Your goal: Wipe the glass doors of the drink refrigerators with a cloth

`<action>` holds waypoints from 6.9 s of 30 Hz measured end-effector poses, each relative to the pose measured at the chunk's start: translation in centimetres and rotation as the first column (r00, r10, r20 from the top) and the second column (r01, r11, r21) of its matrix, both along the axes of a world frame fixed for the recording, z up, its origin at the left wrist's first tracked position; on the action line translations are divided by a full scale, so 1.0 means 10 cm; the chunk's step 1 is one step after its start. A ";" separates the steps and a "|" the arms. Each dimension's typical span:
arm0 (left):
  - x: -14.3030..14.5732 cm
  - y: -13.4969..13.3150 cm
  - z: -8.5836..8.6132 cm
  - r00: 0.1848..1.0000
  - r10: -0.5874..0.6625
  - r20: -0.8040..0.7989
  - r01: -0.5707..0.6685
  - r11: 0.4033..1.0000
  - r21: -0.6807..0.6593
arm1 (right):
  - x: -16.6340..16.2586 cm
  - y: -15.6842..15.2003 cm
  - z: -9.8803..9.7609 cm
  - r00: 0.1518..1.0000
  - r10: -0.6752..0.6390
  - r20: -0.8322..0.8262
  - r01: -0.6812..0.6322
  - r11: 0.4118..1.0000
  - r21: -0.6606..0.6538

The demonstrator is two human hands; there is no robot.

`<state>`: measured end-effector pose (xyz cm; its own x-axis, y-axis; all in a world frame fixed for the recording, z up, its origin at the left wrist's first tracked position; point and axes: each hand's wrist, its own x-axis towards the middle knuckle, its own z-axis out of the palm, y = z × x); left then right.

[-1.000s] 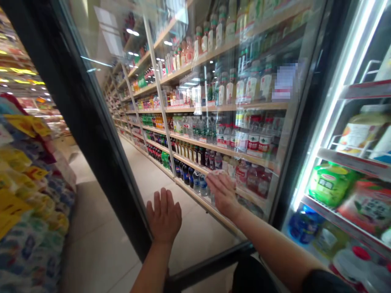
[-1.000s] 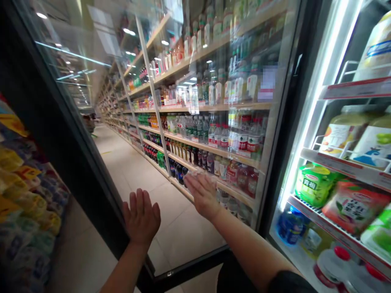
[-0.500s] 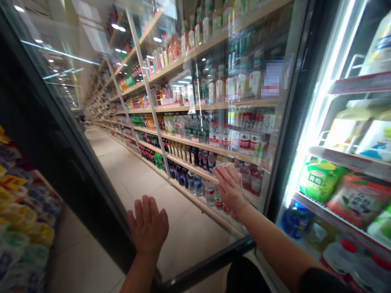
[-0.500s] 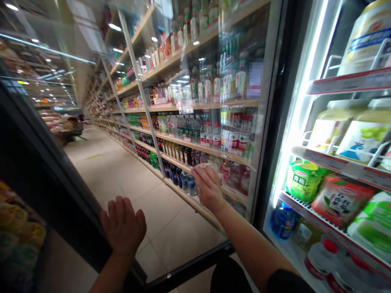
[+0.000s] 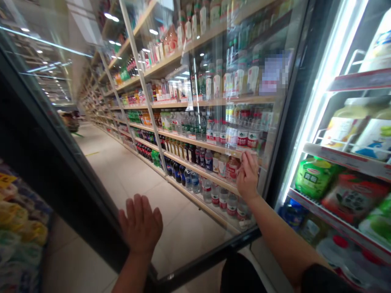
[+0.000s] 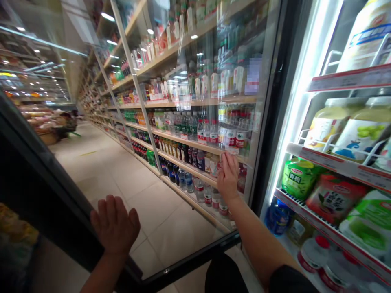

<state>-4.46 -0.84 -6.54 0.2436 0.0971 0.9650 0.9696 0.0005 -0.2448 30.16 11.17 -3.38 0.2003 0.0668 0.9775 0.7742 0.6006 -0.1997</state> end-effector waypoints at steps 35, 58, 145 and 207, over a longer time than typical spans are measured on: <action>0.08 -0.03 0.02 1.000 0.024 0.008 -0.024 1.000 0.013 | -0.73 -0.32 0.56 0.974 0.068 0.218 -0.086 0.994 0.073; 0.15 -0.07 0.02 0.994 -0.062 0.085 0.063 0.998 -0.003 | -1.95 -0.84 1.06 0.792 0.179 0.584 -0.248 0.968 0.040; 0.30 0.07 0.99 0.998 0.027 0.064 -0.027 1.000 0.004 | 0.42 0.17 0.43 0.999 -0.026 -0.039 0.025 0.999 -0.024; 0.21 -0.07 0.88 0.999 0.033 0.024 -0.032 0.999 -0.042 | -1.33 -0.84 -0.54 0.478 0.345 0.808 -0.384 0.909 -0.161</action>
<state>-2.32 -1.58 2.30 0.2162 0.1448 0.9656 0.9749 0.0226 -0.2216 16.86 2.73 -8.77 -0.7023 -0.0983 0.7051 0.2972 0.8595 0.4159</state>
